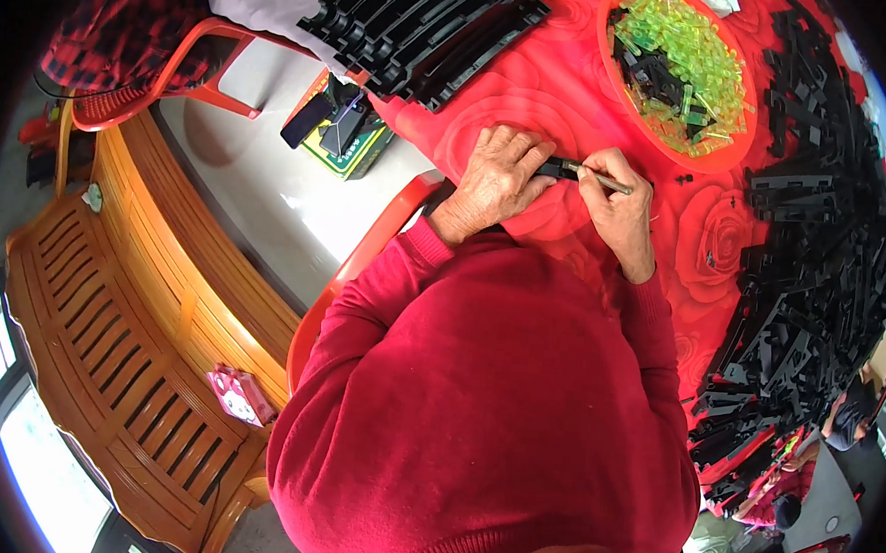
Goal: The person assembles plastic parts by fitting small cylinders into plastic frames and pressing them into place by hand.
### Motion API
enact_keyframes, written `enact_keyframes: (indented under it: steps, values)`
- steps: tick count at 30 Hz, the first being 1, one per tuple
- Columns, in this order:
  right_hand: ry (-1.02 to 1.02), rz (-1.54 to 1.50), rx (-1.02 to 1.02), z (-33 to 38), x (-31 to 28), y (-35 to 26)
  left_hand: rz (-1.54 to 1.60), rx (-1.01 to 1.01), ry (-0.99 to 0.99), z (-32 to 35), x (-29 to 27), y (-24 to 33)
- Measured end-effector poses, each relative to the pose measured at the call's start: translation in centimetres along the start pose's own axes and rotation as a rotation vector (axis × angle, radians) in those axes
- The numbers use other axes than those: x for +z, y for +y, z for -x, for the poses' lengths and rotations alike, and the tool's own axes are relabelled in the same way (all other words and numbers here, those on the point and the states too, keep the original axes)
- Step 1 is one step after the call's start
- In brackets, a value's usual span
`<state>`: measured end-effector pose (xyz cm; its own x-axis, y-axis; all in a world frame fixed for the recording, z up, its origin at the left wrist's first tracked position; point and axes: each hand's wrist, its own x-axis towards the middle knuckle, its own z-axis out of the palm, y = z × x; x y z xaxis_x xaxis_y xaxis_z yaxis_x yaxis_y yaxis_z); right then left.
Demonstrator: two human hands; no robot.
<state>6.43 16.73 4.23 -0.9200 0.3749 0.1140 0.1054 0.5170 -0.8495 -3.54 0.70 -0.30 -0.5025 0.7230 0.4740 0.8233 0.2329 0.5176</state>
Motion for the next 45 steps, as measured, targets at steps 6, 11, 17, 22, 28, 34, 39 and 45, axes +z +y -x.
enact_keyframes:
  steps: [6,11,17,22,28,34,39,45]
  values:
    - [-0.075,0.051,0.029,-0.6,0.1,-0.4,0.002,-0.004,-0.017,0.0,-0.2,0.0]
    - [-0.139,0.070,0.002,-1.0,-0.2,-0.3,0.035,0.003,-0.013,0.1,-0.2,-0.2]
    - [-0.216,0.151,-0.130,-1.7,0.2,-0.4,0.050,-0.006,-0.015,0.2,0.1,-0.3]
    - [-0.236,0.196,-0.182,-1.9,0.3,-0.3,0.044,0.001,0.009,0.3,0.2,-0.3]
    - [-0.227,0.157,-0.168,-1.8,0.0,0.6,0.016,0.018,0.025,0.1,0.1,-0.3]
    - [0.022,-0.412,0.140,-0.1,-3.6,0.3,-0.033,-0.042,0.001,1.3,-0.5,0.5]
    - [-0.010,-0.604,0.248,1.4,-3.9,0.6,-0.008,-0.070,0.017,1.3,-1.2,0.9]
    - [0.044,-0.624,0.294,3.4,-4.4,1.4,0.088,-0.165,-0.130,-0.5,-1.8,0.4]
